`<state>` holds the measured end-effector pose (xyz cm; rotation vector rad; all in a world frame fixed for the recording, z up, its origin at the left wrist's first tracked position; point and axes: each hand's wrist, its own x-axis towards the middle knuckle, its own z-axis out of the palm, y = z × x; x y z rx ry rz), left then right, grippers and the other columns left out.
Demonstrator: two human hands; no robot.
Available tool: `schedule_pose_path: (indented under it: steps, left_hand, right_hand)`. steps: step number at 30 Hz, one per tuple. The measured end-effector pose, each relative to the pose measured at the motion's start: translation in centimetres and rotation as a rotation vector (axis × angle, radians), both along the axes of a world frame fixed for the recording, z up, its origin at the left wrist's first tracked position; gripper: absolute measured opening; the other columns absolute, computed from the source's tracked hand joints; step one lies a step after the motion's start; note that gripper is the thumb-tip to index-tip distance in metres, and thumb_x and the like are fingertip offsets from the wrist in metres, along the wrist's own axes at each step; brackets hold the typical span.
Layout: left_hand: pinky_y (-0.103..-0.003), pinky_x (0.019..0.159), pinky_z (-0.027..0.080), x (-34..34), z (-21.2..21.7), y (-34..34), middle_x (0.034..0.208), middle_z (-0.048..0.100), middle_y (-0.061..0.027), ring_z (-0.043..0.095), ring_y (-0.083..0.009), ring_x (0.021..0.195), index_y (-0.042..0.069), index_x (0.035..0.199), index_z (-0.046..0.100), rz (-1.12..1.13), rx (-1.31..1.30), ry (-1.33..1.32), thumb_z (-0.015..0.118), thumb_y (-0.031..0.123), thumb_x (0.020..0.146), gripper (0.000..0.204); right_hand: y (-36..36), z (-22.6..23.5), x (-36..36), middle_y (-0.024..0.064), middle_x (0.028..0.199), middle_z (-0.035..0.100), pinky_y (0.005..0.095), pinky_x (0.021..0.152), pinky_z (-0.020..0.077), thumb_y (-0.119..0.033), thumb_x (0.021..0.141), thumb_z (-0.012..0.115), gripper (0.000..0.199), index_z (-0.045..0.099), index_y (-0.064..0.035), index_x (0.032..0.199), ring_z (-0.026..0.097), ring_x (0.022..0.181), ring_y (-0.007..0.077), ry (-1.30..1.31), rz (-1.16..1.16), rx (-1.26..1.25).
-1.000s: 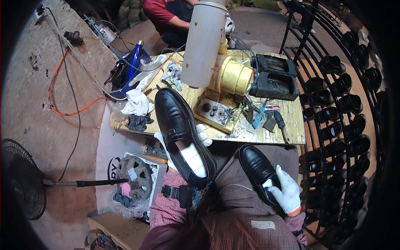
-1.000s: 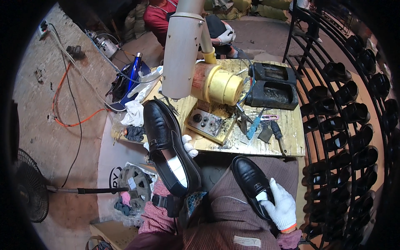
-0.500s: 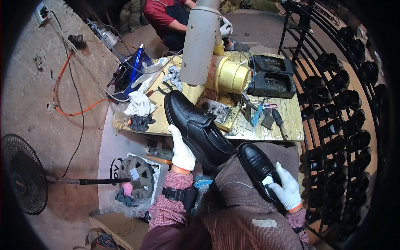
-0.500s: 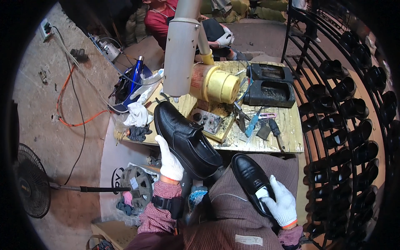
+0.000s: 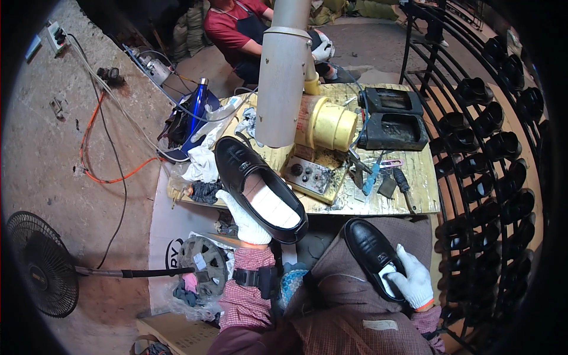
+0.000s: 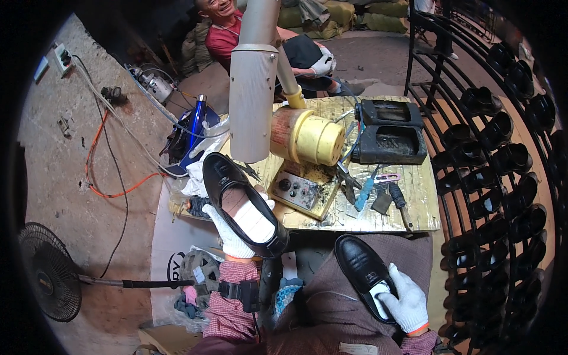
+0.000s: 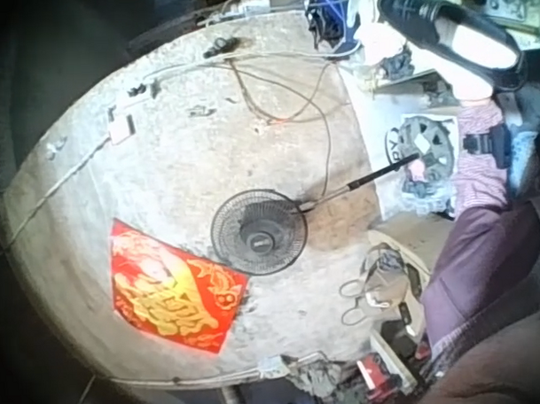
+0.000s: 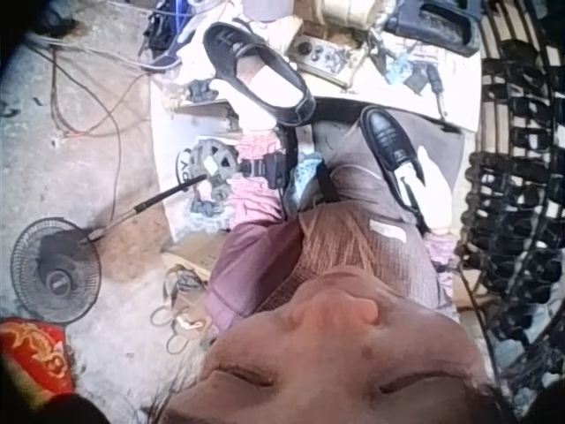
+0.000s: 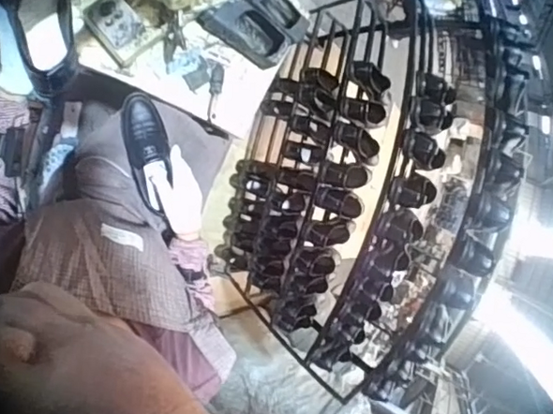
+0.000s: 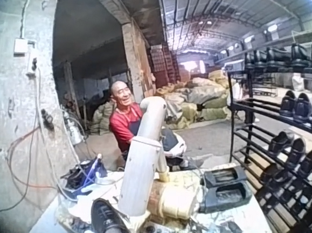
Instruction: The recorder is polishing and inspecting black dress shoes at a workbench in a shoe manufacturing facility.
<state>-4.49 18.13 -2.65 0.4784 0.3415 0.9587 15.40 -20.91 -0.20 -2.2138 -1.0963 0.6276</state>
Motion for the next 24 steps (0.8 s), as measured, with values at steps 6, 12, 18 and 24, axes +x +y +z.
schedule_pose_path:
  steps: [6,12,18,24]
  left_hand:
    - [-0.05,0.118,0.034,1.3,-0.3,2.7,0.154,0.044,-0.015,0.045,-0.0364,0.137,0.013,0.16,0.031,0.111,0.206,0.18,0.027,0.085,0.093,0.098]
    - [-0.045,0.127,0.021,2.3,1.5,5.5,0.162,0.039,-0.0087,0.034,-0.0305,0.149,0.016,0.161,0.031,0.114,0.192,0.095,0.026,0.077,0.1,0.087]
    - [-0.046,0.127,0.024,2.4,3.3,7.3,0.162,0.04,-0.0093,0.036,-0.0313,0.149,0.016,0.161,0.03,0.199,0.181,0.088,0.031,0.077,0.099,0.088]
    - [-0.05,0.126,0.025,0.9,4.3,6.8,0.161,0.041,-0.0106,0.036,-0.0332,0.148,0.013,0.16,0.033,0.267,0.139,0.15,0.033,0.08,0.096,0.092]
  right_hand:
    - [0.2,0.0,0.4,0.0249,0.125,0.066,0.0423,0.099,0.0527,-0.02,0.08,0.078,0.073,0.052,0.0007,0.146,0.067,0.113,0.0385,0.014,0.006,-0.027]
    - [0.3,0.2,0.6,0.0248,0.122,0.067,0.0428,0.097,0.053,-0.02,0.081,0.078,0.072,0.053,0.0013,0.145,0.067,0.11,0.0385,0.026,0.011,-0.046]
    - [0.4,0.2,0.5,0.0245,0.122,0.067,0.043,0.098,0.0529,-0.019,0.08,0.078,0.072,0.053,0.0016,0.144,0.067,0.11,0.0385,0.014,0.008,-0.059]
    - [0.3,0.4,0.2,0.0239,0.122,0.067,0.0426,0.098,0.0529,-0.019,0.08,0.078,0.072,0.053,0.0007,0.145,0.067,0.111,0.0383,0.005,0.004,-0.042]
